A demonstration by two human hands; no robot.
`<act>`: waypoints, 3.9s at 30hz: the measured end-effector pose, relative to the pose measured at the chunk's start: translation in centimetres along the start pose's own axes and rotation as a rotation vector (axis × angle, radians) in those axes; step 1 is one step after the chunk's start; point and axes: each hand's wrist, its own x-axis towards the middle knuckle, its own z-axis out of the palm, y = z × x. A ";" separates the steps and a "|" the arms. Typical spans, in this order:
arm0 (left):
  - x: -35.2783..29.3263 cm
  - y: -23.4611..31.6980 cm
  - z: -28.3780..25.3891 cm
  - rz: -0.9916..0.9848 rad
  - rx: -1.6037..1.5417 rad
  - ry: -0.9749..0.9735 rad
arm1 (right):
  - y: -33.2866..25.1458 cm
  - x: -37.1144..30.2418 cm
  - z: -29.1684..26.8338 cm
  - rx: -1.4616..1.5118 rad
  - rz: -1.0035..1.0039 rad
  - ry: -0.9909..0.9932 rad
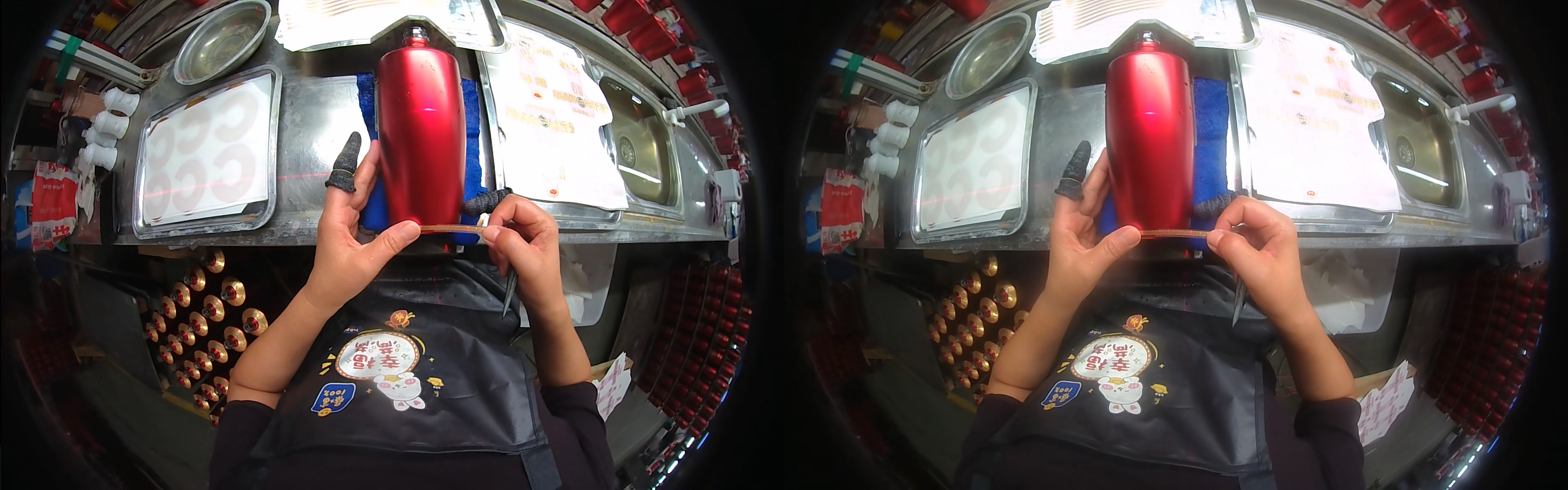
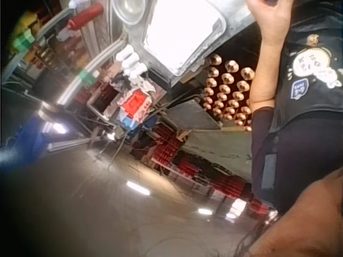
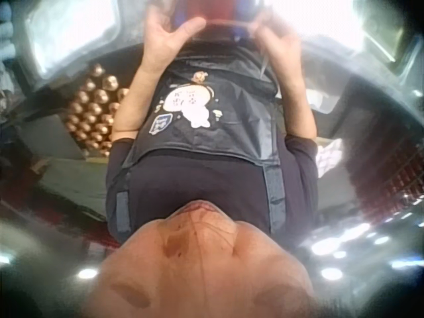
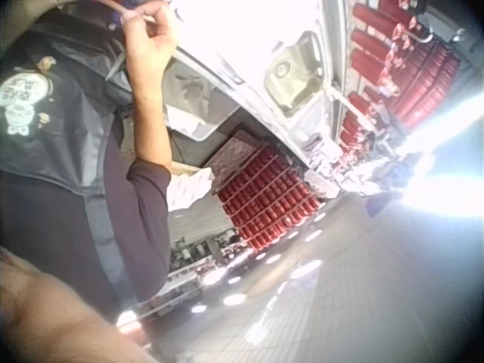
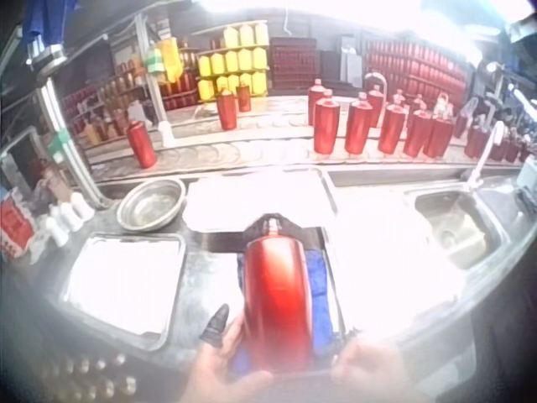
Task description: The person picks up red cylindrical bottles from a tray, wipes them with a blue cloth, and applies gold circular labels to the necks. They smooth the labels with a tool and place the finished bottles back on the tray.
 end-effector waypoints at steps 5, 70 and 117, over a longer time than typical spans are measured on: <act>-0.2 0.0 -0.2 -0.006 -0.039 0.005 | 0.4 0.0 0.5 -0.054 -0.066 0.018; 1.4 3.2 0.9 0.756 1.364 -0.288 | 3.2 1.6 0.1 -0.251 -0.252 0.038; 1.9 -1.0 0.0 0.724 1.018 -0.026 | 1.8 1.5 0.4 -0.406 -0.257 0.030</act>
